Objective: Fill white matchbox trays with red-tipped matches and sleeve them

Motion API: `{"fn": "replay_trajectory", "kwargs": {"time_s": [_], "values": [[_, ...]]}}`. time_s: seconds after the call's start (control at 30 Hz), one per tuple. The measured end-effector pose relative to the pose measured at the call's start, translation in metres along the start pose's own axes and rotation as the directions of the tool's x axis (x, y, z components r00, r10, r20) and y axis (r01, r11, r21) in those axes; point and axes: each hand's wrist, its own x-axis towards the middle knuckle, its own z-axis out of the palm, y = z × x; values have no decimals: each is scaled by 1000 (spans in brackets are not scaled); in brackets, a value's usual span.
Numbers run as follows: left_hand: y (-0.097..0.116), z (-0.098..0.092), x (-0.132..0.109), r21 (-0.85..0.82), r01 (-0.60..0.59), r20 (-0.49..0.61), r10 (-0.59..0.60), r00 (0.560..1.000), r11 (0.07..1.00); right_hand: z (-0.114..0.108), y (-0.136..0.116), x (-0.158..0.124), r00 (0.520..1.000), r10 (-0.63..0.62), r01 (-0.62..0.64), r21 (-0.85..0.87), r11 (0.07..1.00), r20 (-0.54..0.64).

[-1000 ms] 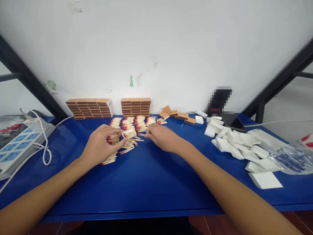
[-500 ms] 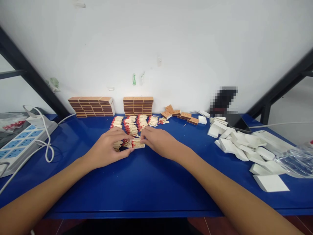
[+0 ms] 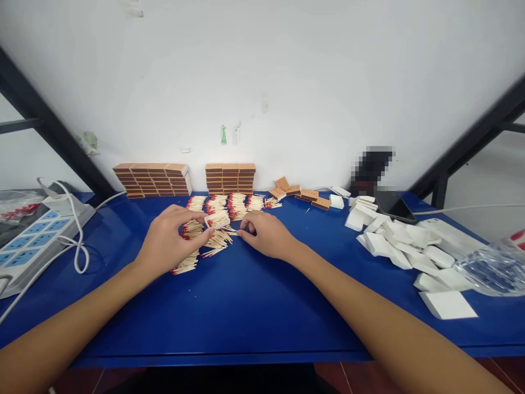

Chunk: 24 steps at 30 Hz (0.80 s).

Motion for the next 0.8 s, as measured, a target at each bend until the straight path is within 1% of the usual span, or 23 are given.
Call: {"fn": "replay_trajectory", "kwargs": {"time_s": [0.1,0.23,0.33,0.47,0.57,0.7,0.8], "values": [[2,0,0,-11,-5,2,5,1000,1000,2,-1,-1,998,-29,30,-25,999,51],[2,2,0,-18,-11,18,11,1000,1000,-1,-4,-3,993,-76,78,-24,997,95],[2,2,0,-19,1,23,-1,1000,1000,-3,-6,-3,990,-48,54,-37,998,131],[0,3,0,-22,-16,18,17,1000,1000,-7,-9,-4,985,-24,37,-72,997,174],[-2,4,-1,-22,-24,23,25,999,999,-16,-9,-5,987,-42,56,-84,995,153],[-4,4,-1,-13,-28,34,29,999,1000,-32,-7,-6,992,-106,114,-126,985,66],[-4,4,-2,-11,-24,52,25,998,1000,-37,-9,-6,988,-153,154,-137,978,20]]}}
